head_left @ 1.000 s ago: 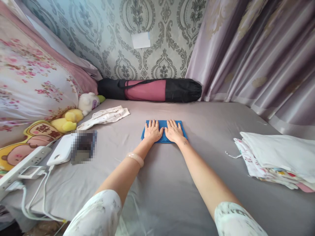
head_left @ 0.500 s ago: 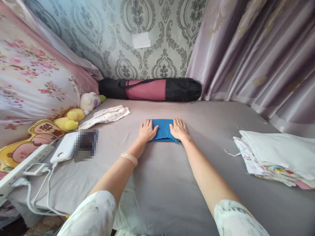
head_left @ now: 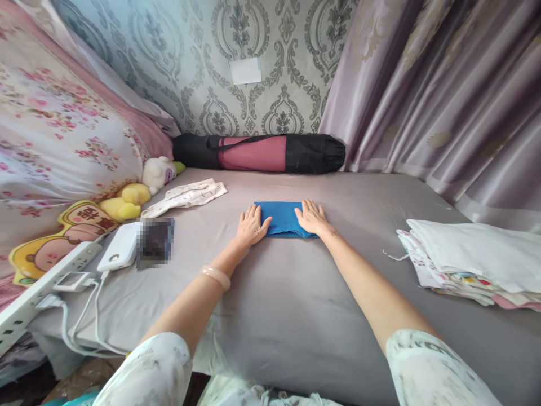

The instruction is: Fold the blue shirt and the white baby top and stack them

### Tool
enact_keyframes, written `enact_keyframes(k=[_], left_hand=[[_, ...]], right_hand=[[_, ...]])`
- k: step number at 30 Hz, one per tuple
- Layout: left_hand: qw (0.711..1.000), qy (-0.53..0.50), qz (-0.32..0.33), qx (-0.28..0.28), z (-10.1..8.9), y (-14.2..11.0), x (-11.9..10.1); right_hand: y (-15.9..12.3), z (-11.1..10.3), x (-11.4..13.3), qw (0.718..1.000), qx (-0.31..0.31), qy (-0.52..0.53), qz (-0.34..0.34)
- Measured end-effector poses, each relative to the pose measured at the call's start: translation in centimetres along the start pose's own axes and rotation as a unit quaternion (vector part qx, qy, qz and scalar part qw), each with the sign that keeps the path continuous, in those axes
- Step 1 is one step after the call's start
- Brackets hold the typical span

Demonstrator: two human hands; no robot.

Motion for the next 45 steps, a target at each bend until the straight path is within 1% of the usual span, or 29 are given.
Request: enact_keyframes(k=[3,6,11,12,14,16,18,21,25,29,31,33,36,39,43,45], left_hand=[[1.000,-0.004,0.001,0.002,0.4,-0.6,0.2],[1.000,-0.008,0.005,-0.009,0.7,-0.5,0.4],[0.999,-0.019,0.009,-0.043,0.6,-0.6,0.2],[0.998,-0.020,0.015,-0.053,0.5,-0.7,0.1],[0.996,-0.014,0.031,-0.082,0.3,-1.0,-0.2],[0.992,-0.002,0.054,-0.112,0.2,-1.3,-0.5],[0.989,0.008,0.077,-0.124,0.1,-1.5,-0.8],[0.991,0.007,0.088,-0.104,0.4,-1.5,-0.9],[0.994,-0.012,0.073,-0.079,0.6,-1.2,-0.6],[0.994,-0.028,0.072,-0.080,0.5,-1.2,-0.6],[0.993,-0.035,0.074,-0.082,0.4,-1.2,-0.6],[0.992,-0.043,0.075,-0.087,0.3,-1.2,-0.7],[0.990,-0.070,0.058,-0.112,0.1,-1.2,-0.5],[0.981,-0.118,0.014,-0.153,-0.2,-1.1,0.2],[0.956,-0.215,-0.060,-0.188,-0.7,-1.0,1.5],[0.941,-0.256,-0.080,-0.206,-1.0,-1.1,1.9]], right_hand=[[-0.3,0.8,-0.3,1.000,0.005,-0.004,0.010],[-0.3,1.2,-0.4,1.000,0.003,-0.008,0.009],[-0.2,0.8,-0.2,0.999,0.015,-0.028,0.015],[-0.3,0.6,0.0,0.999,0.013,-0.037,0.016],[-0.7,0.2,0.9,0.998,-0.010,-0.054,0.010],[-1.2,0.1,2.1,0.997,-0.041,-0.059,-0.011],[-1.8,0.4,3.2,0.997,-0.049,-0.055,-0.033],[-2.5,1.4,4.1,0.997,-0.038,-0.058,-0.042],[-2.7,2.0,3.9,0.996,-0.043,-0.063,-0.040],[-2.5,1.5,3.9,0.997,-0.022,-0.066,-0.033],[-2.4,1.1,4.4,0.997,-0.010,-0.070,-0.025],[-2.2,0.8,5.3,0.997,-0.018,-0.066,-0.028],[-1.9,0.9,7.2,0.996,-0.054,-0.039,-0.061],[-1.7,1.8,8.3,0.996,-0.057,-0.011,-0.074],[-1.5,3.2,8.5,0.997,-0.040,-0.009,-0.065],[-1.3,3.4,8.3,0.997,-0.037,-0.013,-0.065]])
Point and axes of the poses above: each hand's wrist, its own y-axis towards the middle knuckle, its own z-axis out of the palm, x = y × z, the point moved 3 cm from there along y, towards the middle knuckle, and after that the axes turned 9 degrees about z, right-handed, at the moved point
